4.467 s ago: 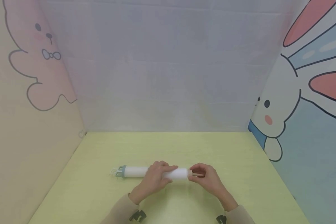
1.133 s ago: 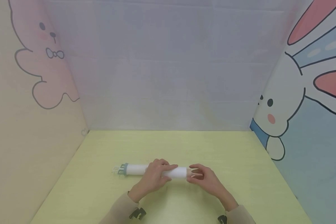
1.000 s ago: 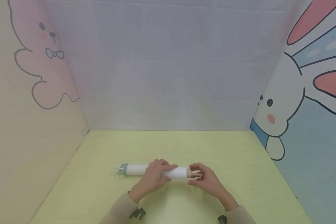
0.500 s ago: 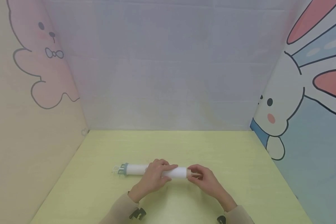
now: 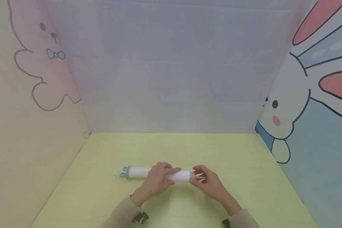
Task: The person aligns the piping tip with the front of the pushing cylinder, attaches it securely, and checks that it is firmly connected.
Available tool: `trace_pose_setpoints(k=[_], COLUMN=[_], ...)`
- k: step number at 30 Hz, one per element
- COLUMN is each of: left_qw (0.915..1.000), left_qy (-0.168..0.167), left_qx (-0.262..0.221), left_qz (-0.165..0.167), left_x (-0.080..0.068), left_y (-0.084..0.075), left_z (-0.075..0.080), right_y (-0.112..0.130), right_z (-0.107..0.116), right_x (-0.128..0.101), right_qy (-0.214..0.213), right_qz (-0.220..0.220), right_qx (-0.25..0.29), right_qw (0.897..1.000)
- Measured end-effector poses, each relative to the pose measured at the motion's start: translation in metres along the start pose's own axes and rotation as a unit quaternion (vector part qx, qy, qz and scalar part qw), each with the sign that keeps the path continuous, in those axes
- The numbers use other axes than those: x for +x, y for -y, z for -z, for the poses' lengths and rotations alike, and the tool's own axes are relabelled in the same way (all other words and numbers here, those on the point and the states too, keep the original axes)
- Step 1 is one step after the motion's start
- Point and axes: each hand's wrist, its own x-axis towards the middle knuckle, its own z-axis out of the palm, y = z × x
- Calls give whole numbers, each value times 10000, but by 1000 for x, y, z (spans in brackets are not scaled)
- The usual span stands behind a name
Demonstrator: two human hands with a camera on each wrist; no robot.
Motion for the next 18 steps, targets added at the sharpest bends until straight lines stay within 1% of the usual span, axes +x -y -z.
trace_pose_setpoints(k=[2, 8, 18], left_qw=[10000, 10000, 10000], left_qy=[10, 8, 35], left_qx=[-15, -32, -41], left_qz=[-7, 6, 12], left_x=[0, 0, 0], left_y=[0, -1, -2], left_z=[0, 1, 2], right_y=[-1, -2, -5], right_z=[0, 0, 0], right_x=[-1, -2, -2], right_qy=[-133, -117, -14], right_qz=[137, 393, 361], right_qx=[42, 274, 563], right_qw=[9998, 9988, 9978])
